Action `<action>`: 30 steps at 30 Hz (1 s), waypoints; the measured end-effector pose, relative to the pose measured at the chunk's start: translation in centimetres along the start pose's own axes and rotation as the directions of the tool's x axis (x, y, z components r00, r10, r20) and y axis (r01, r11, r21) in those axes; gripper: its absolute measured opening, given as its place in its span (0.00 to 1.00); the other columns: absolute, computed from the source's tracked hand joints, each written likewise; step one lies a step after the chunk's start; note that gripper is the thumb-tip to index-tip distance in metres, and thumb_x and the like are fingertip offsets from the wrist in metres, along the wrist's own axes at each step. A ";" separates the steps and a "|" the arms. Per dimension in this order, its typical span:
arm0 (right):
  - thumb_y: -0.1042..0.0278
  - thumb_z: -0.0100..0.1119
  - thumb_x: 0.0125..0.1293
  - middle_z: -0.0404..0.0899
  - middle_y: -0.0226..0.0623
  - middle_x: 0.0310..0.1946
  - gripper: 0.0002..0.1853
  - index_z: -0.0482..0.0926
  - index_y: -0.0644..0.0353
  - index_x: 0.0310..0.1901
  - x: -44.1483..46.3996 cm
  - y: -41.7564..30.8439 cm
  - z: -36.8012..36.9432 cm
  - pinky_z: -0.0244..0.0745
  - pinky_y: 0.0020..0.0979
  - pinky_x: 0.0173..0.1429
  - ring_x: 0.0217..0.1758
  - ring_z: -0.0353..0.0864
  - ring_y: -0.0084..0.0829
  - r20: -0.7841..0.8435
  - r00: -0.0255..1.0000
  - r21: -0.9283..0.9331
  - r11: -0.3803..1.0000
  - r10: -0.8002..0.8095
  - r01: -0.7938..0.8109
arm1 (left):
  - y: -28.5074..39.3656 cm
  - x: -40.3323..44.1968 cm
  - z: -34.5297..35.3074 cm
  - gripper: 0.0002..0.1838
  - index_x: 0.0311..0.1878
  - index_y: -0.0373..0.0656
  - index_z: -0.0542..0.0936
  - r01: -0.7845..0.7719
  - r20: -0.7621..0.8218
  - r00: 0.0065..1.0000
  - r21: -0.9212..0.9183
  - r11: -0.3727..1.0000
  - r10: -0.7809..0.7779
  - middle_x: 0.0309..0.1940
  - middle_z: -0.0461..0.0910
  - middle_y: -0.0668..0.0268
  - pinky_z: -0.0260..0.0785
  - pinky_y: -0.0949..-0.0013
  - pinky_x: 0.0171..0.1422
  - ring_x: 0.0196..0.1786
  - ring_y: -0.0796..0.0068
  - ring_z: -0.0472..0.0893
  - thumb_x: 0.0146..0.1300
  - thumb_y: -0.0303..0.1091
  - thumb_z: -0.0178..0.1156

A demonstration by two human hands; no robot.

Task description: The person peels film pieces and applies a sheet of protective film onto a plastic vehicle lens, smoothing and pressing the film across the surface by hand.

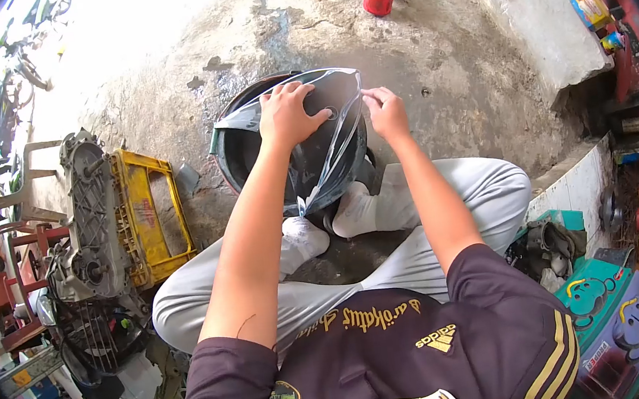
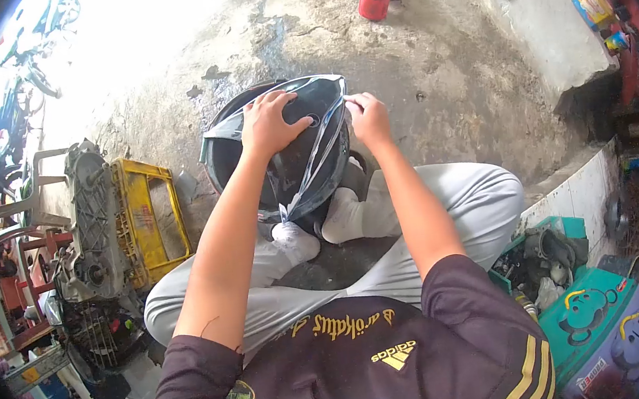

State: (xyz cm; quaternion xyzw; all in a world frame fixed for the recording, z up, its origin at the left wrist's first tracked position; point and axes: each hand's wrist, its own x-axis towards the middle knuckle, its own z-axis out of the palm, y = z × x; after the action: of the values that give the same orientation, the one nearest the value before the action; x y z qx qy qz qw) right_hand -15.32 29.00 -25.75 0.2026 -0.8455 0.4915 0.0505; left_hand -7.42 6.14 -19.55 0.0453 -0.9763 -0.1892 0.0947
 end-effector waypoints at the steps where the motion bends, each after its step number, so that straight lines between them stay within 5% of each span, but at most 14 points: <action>1: 0.73 0.63 0.70 0.86 0.47 0.38 0.09 0.90 0.62 0.47 0.3 -0.4 -0.1 0.80 0.39 0.46 0.40 0.87 0.48 0.008 0.999 -0.007 0.999 0.036 -0.036 | 0.0 0.0 0.0 0.36 0.62 0.50 0.85 -0.003 -0.002 1.000 0.002 1.000 0.003 0.67 0.81 0.62 0.60 0.42 0.78 0.73 0.58 0.74 0.54 0.60 0.75; 9: 0.74 0.65 0.68 0.86 0.48 0.38 0.08 0.89 0.64 0.46 -1.6 -0.6 -0.1 0.79 0.42 0.46 0.40 0.86 0.50 0.009 0.993 -0.048 0.991 -0.122 0.122 | 0.2 0.1 -0.2 0.36 0.63 0.50 0.85 0.000 0.037 0.999 0.045 0.999 -0.002 0.68 0.80 0.61 0.59 0.48 0.79 0.74 0.57 0.75 0.56 0.62 0.74; 17: 0.74 0.65 0.69 0.86 0.47 0.38 0.09 0.89 0.61 0.48 -2.5 -1.8 -0.4 0.79 0.40 0.45 0.38 0.85 0.48 0.062 0.994 -0.026 0.995 0.094 -0.092 | 0.4 -0.1 -0.7 0.36 0.64 0.51 0.85 0.034 0.057 0.998 0.012 0.999 -0.034 0.69 0.80 0.62 0.59 0.48 0.79 0.74 0.57 0.74 0.56 0.61 0.74; 21: 0.75 0.64 0.69 0.86 0.49 0.38 0.09 0.90 0.61 0.47 -2.4 -1.0 -0.3 0.80 0.41 0.46 0.40 0.87 0.49 0.034 0.996 -0.036 0.996 -0.079 0.080 | 0.4 0.0 -0.6 0.36 0.63 0.50 0.85 0.017 0.045 0.999 0.033 0.999 -0.019 0.68 0.80 0.62 0.60 0.47 0.79 0.74 0.57 0.74 0.55 0.61 0.74; 30: 0.73 0.67 0.68 0.87 0.47 0.39 0.08 0.90 0.61 0.46 -2.9 -1.8 -0.3 0.81 0.41 0.47 0.41 0.87 0.49 0.041 0.998 0.015 0.998 0.052 -0.053 | 0.2 0.3 -0.9 0.36 0.64 0.52 0.85 0.031 0.058 0.998 0.018 0.999 -0.032 0.68 0.81 0.63 0.59 0.48 0.79 0.74 0.58 0.74 0.55 0.61 0.74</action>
State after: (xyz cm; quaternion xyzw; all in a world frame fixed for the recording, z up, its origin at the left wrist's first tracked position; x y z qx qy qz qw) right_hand -12.01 29.32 -24.92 0.1908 -0.8473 0.4953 0.0185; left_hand -7.51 5.94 -18.64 0.0560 -0.9794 -0.1836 0.0626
